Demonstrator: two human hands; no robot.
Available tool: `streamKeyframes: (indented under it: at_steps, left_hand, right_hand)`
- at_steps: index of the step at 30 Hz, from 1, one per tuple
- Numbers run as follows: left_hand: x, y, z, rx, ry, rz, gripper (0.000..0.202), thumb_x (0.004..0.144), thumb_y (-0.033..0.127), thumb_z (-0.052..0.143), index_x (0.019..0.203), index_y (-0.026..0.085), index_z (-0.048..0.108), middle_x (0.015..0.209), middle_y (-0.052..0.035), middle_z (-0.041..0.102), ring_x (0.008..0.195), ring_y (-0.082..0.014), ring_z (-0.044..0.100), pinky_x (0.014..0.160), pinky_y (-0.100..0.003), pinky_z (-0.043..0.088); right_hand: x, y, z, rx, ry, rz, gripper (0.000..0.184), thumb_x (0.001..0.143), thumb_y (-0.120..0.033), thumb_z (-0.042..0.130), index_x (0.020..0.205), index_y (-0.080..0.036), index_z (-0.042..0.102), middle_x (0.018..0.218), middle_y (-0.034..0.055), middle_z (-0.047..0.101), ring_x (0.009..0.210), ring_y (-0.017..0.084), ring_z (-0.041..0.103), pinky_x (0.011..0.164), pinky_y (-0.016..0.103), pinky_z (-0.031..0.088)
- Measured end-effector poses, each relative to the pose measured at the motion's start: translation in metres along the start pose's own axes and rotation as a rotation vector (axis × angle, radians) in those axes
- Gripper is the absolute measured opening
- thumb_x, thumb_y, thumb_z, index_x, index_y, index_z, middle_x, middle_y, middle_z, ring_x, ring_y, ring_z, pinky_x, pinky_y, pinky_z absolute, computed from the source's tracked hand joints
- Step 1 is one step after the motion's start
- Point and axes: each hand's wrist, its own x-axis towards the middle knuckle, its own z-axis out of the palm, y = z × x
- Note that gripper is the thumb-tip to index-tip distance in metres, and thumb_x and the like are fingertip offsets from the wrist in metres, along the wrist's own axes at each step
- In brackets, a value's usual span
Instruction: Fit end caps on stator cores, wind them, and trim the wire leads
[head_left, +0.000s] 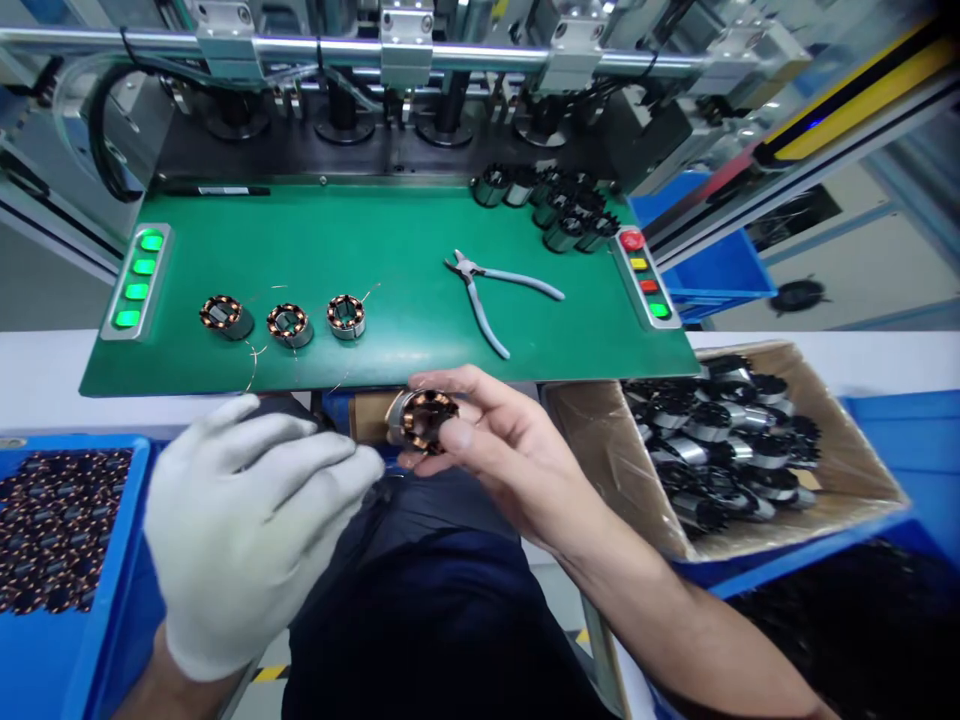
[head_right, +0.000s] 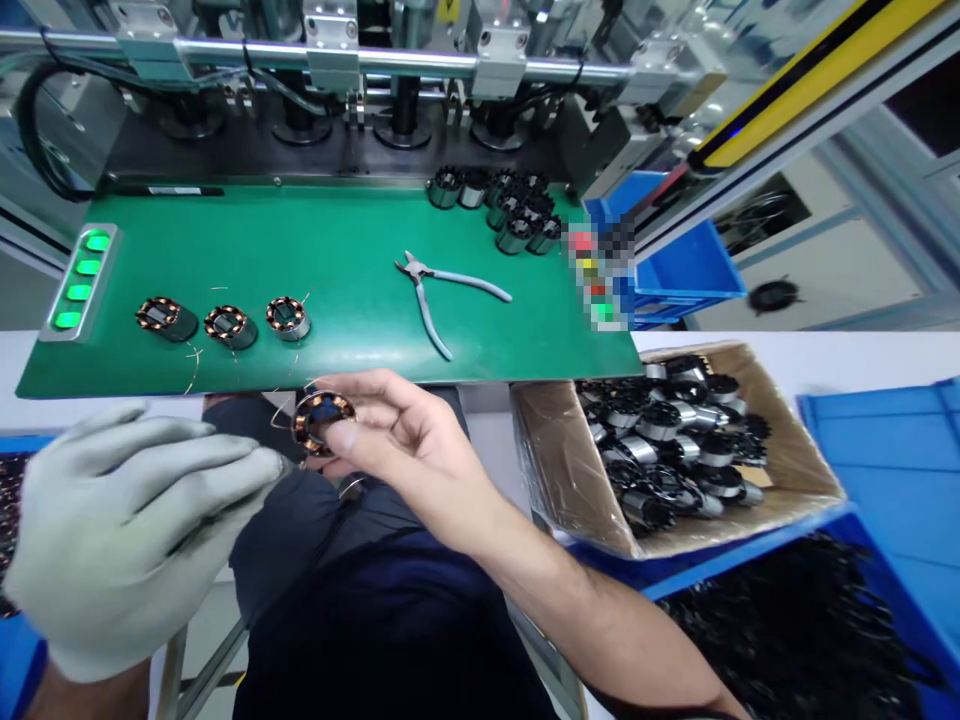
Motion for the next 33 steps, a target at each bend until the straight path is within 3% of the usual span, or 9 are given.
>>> streamKeyframes:
  at_steps: [3,7,9,12,17,21,25,28,33]
  left_hand:
    - [-0.012,-0.006,0.032,0.054,-0.078,0.126,0.013,0.101,0.018,0.077,0.099,0.030,0.083,0.096,0.0010,0.087,0.092,-0.0236,0.079,0.088,-0.040,0.059]
    - [-0.039,-0.015,0.062,-0.196,-0.185,-0.231,0.009,0.100,0.019,0.079,0.093,0.025,0.079,0.095,0.0016,0.082,0.090,-0.0177,0.080,0.080,-0.029,0.062]
    - [-0.043,-0.013,0.059,-0.273,-0.103,-0.340,0.009,0.100,0.024,0.084,0.108,0.028,0.083,0.105,0.0028,0.083,0.096,-0.0153,0.081,0.085,-0.025,0.063]
    - [-0.031,0.000,0.040,-0.299,0.093,-0.322,0.024,0.099,0.029,0.088,0.122,0.033,0.086,0.120,0.0029,0.083,0.110,-0.0148,0.080,0.096,-0.022,0.062]
    - [-0.007,0.022,0.037,-0.349,0.236,-0.270,0.016,0.093,0.019,0.093,0.103,0.030,0.086,0.118,0.0012,0.082,0.111,-0.0170,0.080,0.098,-0.025,0.065]
    - [-0.023,0.019,0.062,-0.475,0.196,-0.383,0.011,0.103,0.024,0.084,0.094,0.026,0.079,0.125,-0.0021,0.080,0.119,-0.0191,0.078,0.100,-0.027,0.065]
    - [-0.050,-0.004,0.082,-0.563,0.183,-0.604,0.026,0.110,0.042,0.077,0.092,0.023,0.073,0.128,-0.0086,0.081,0.120,-0.0240,0.078,0.101,-0.033,0.067]
    - [-0.051,-0.014,0.075,-0.552,0.184,-0.639,0.024,0.109,0.045,0.079,0.097,0.024,0.080,0.123,-0.0079,0.084,0.119,-0.0237,0.080,0.103,-0.032,0.066]
    - [-0.024,0.001,0.046,-0.681,-0.018,-0.468,0.012,0.102,0.043,0.089,0.106,0.032,0.092,0.112,-0.0033,0.086,0.107,-0.0200,0.083,0.096,-0.025,0.068]
  right_hand:
    - [0.000,-0.005,-0.008,0.107,-0.007,-0.002,0.045,0.096,-0.045,0.097,0.130,-0.023,0.077,0.102,0.0053,0.088,0.085,0.019,0.089,0.076,0.026,0.074]
    - [-0.004,-0.005,-0.016,0.085,-0.074,-0.112,0.038,0.099,-0.040,0.095,0.130,-0.025,0.080,0.103,0.0041,0.089,0.083,0.015,0.086,0.074,0.023,0.071]
    - [-0.006,-0.001,-0.017,0.020,-0.090,-0.157,0.036,0.099,-0.035,0.095,0.131,-0.026,0.081,0.106,0.0028,0.089,0.089,0.013,0.085,0.081,0.022,0.069]
    - [-0.004,0.007,-0.014,-0.081,-0.094,-0.191,0.038,0.100,-0.029,0.093,0.134,-0.025,0.078,0.107,0.0021,0.089,0.094,0.013,0.085,0.091,0.024,0.068]
    - [0.000,0.023,-0.007,-0.129,-0.095,-0.193,0.040,0.101,-0.027,0.091,0.136,-0.023,0.073,0.111,0.0033,0.087,0.098,0.012,0.083,0.096,0.025,0.066]
    - [-0.002,0.035,-0.013,-0.042,-0.093,-0.094,0.053,0.099,-0.040,0.092,0.144,-0.024,0.068,0.111,0.0051,0.085,0.098,0.016,0.083,0.093,0.028,0.068]
    - [-0.008,0.038,-0.025,0.123,-0.137,-0.029,0.063,0.100,-0.043,0.088,0.154,-0.026,0.060,0.103,0.0034,0.082,0.087,0.016,0.080,0.080,0.028,0.066]
    - [-0.012,0.034,-0.031,0.088,-0.179,-0.021,0.065,0.102,-0.036,0.088,0.158,-0.026,0.056,0.105,0.0041,0.082,0.089,0.016,0.079,0.079,0.025,0.063]
    - [-0.010,0.033,-0.026,-0.106,-0.224,0.029,0.070,0.102,-0.030,0.088,0.164,-0.028,0.054,0.099,-0.0009,0.075,0.084,0.012,0.072,0.080,0.022,0.060]
